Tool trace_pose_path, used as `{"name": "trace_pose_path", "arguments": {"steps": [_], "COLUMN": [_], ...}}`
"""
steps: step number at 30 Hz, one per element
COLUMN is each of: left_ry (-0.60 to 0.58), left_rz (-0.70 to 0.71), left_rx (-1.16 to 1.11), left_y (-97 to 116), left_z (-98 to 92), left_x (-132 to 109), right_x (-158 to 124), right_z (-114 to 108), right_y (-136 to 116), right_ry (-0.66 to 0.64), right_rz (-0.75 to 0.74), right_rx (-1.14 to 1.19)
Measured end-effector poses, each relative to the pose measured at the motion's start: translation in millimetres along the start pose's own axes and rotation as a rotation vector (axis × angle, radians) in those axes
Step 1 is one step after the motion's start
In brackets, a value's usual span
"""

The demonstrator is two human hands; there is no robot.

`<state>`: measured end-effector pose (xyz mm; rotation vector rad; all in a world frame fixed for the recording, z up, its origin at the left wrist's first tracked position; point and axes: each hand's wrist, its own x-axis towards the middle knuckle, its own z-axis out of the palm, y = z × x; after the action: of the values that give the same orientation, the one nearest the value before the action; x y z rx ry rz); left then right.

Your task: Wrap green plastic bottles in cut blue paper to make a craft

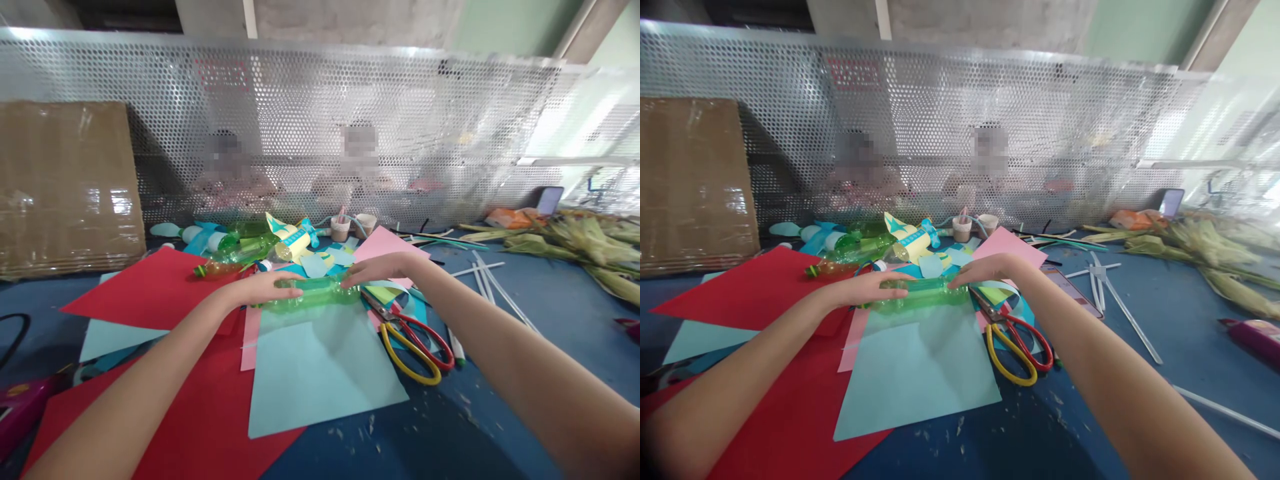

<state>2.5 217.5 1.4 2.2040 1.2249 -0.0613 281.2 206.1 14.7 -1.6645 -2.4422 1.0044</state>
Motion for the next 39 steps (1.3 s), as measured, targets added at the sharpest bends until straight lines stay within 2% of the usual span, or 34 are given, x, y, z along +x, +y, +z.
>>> {"name": "trace_pose_path", "arguments": {"steps": [12, 19, 23, 27, 31, 39], "left_ry": [-0.010, -0.001, 0.014, 0.064, 0.081, -0.054], "left_rz": [-0.052, 0.025, 0.067, 0.110, 0.084, -0.002], "left_rx": [0.080, 0.140, 0.177, 0.205, 0.178, 0.110], "left_y": [2, 7, 5, 2, 1, -21], "left_z": [-0.1, -0.4, 2.1, 5.7, 1.2, -21.3], "left_x": [0, -3, -1, 3, -1, -18], "right_x": [10, 7, 1, -4, -8, -14], "right_z": [-5, 1, 12, 28, 45, 76], "right_y": [2, -7, -7, -6, -2, 9], "right_ry": [-0.088, -0.085, -0.011, 0.135, 0.275, 0.473], "right_rz": [0.037, 0.030, 0.007, -0.029, -0.079, -0.157], "right_rx": [0.002, -0.121, -0.201, -0.269, -0.288, -0.253]}}
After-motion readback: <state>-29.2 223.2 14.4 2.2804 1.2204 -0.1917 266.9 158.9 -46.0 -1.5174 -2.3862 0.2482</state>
